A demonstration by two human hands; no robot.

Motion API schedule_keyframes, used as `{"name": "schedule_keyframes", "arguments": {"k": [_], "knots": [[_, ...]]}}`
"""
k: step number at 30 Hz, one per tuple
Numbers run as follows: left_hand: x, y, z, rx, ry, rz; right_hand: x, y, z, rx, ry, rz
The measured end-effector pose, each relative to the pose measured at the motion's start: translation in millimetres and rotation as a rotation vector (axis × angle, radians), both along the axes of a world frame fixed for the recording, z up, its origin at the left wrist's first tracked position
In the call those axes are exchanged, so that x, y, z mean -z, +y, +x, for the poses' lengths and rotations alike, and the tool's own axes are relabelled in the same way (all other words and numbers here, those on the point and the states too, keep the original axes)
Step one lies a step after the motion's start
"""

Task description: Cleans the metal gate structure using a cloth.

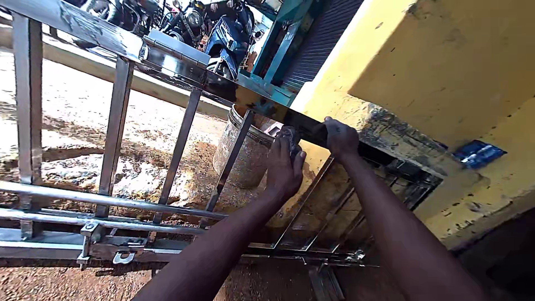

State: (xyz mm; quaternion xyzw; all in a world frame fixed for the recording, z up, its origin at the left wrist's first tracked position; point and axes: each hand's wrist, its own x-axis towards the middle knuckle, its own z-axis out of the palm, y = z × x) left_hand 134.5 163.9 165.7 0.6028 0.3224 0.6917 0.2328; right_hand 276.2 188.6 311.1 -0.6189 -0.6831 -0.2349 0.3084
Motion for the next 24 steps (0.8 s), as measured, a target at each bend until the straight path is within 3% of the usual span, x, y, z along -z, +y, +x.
{"name": "schedule_keyframes", "arguments": {"k": [3,7,13,17,20,24], "knots": [[-21.7,12.5,-10.3,0.039,0.121,-0.122,1.3,2.7,-28.1,0.207,0.078,0.034],[-57.4,45.8,-21.7,0.107,0.135,-0.194,4.6,9.5,-35.4,0.259,0.121,0.105],[-48.3,6.6,-3.3,-0.215,0.287,-0.148,9.7,9.0,-33.7,0.238,0.119,0.177],[-23.0,-9.6,-1.1,-0.317,0.384,0.048,11.2,8.1,-37.6,0.254,0.147,0.192],[-24.4,-16.0,-1.8,-0.259,0.373,0.017,10.9,5.6,-38.9,0.263,0.154,0.178],[-73.0,0.5,-25.0,-0.047,0.45,-0.241,12.3,27.3,-25.5,0.287,0.17,0.263]]}}
